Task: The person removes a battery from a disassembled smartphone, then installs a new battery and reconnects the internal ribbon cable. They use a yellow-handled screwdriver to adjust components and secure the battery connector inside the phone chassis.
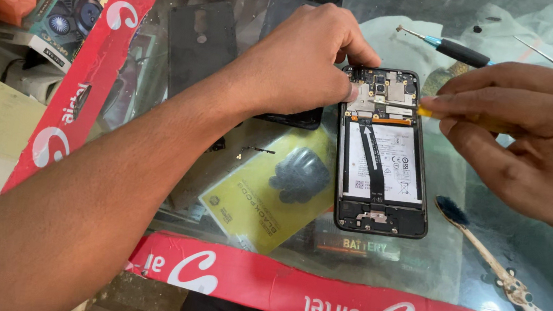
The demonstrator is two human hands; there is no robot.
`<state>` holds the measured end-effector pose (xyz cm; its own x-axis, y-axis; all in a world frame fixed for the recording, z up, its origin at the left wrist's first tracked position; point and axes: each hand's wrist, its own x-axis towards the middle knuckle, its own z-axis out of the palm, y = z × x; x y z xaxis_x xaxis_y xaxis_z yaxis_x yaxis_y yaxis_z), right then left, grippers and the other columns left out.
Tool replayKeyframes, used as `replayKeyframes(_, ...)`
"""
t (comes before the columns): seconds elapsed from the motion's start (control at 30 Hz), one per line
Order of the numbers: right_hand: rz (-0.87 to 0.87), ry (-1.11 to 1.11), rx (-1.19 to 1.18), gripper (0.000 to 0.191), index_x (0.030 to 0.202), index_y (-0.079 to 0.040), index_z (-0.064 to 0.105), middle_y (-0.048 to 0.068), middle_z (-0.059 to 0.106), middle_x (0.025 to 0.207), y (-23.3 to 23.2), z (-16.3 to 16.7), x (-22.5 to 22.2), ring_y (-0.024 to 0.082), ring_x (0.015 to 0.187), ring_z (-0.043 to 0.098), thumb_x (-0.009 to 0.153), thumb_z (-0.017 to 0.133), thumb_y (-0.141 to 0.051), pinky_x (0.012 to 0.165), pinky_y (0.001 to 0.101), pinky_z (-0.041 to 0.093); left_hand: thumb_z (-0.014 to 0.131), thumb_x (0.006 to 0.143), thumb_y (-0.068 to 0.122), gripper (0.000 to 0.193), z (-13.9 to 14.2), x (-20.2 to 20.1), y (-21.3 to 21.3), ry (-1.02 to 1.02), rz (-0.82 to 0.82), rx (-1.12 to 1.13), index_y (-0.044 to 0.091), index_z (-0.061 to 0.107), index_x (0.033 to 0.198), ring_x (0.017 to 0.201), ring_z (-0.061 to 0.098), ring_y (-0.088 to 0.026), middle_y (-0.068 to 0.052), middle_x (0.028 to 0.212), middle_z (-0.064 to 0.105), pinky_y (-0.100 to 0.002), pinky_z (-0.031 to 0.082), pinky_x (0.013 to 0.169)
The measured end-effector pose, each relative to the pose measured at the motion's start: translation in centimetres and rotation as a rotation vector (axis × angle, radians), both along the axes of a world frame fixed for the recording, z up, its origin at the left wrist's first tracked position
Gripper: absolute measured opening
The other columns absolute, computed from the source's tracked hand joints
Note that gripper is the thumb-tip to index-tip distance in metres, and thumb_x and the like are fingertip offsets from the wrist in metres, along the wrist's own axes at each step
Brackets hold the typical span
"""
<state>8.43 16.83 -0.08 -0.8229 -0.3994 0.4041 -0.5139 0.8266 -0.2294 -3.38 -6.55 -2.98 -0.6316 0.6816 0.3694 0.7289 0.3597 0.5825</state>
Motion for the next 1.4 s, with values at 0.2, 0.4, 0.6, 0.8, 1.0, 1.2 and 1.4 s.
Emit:
replayKeyframes(0.2,0.000,-0.011,0.011,0.022,0.106,-0.003,0.080,0.015,0.076,0.103,0.01,0.05,0.22,0.020,0.080,0.076,0.087,0.070,0.005,0.054,0.0280,0.061,0.077,0.071,0.007,0.037,0.14,0.18,0.03,-0.026,0.007,-0.015,0.011,0.079,0.108,0.072,0.074,-0.020,-0.014,0.084,0.077,-0.036,0.055,0.067)
replayKeyframes(0.4,-0.017,-0.027,-0.030,0.022,0.105,-0.003,0.079,0.015,0.076,0.101,-0.25,0.13,0.39,0.019,0.079,0.075,0.086,0.071,0.006,0.053,0.0275,0.060,0.078,0.071,0.007,0.038,0.23,0.24,0.03,-0.018,-0.015,-0.001,0.010,0.079,0.108,0.075,0.075,-0.020,-0.015,0.086,0.077,-0.036,0.055,0.069)
replayKeyframes(0.6,0.028,0.027,-0.053,0.022,0.104,0.001,0.078,0.018,0.075,0.099,0.14,0.29,0.39,0.021,0.080,0.074,0.084,0.070,0.008,0.060,0.0297,0.061,0.078,0.071,0.008,0.038,0.03,0.12,-0.07,-0.008,-0.023,0.003,0.010,0.079,0.109,0.078,0.076,-0.020,-0.015,0.089,0.077,-0.035,0.056,0.071)
replayKeyframes(0.8,0.010,-0.016,-0.076,0.020,0.104,0.000,0.078,0.016,0.075,0.101,0.21,-0.10,0.16,0.020,0.080,0.075,0.088,0.069,0.006,0.055,0.0273,0.060,0.080,0.071,0.007,0.037,-0.22,0.16,-0.16,0.069,-0.053,0.053,0.006,0.079,0.108,0.083,0.076,-0.022,-0.016,0.093,0.077,-0.036,0.056,0.073)
replayKeyframes(1.0,0.023,-0.046,-0.038,0.023,0.103,-0.001,0.078,0.016,0.076,0.103,0.37,-0.18,0.29,0.022,0.084,0.076,0.085,0.067,0.006,0.054,0.0264,0.062,0.077,0.071,0.007,0.037,0.00,0.24,-0.22,-0.020,-0.018,-0.008,0.009,0.079,0.108,0.080,0.076,-0.021,-0.015,0.090,0.077,-0.036,0.056,0.073)
replayKeyframes(1.2,-0.016,-0.026,-0.023,0.020,0.103,-0.001,0.079,0.017,0.076,0.101,0.47,-0.22,0.28,0.022,0.080,0.076,0.086,0.070,0.005,0.059,0.0290,0.061,0.079,0.071,0.007,0.037,-0.03,0.17,-0.10,0.007,-0.032,0.022,0.007,0.079,0.108,0.081,0.074,-0.021,-0.015,0.091,0.077,-0.036,0.055,0.072)
replayKeyframes(1.4,0.015,-0.012,-0.064,0.023,0.103,0.000,0.078,0.017,0.076,0.100,-0.14,0.29,0.62,0.021,0.080,0.076,0.083,0.070,0.009,0.060,0.0288,0.061,0.080,0.073,0.009,0.036,0.06,0.11,-0.20,-0.030,-0.031,0.009,0.008,0.079,0.109,0.079,0.075,-0.018,-0.013,0.090,0.078,-0.035,0.056,0.072)
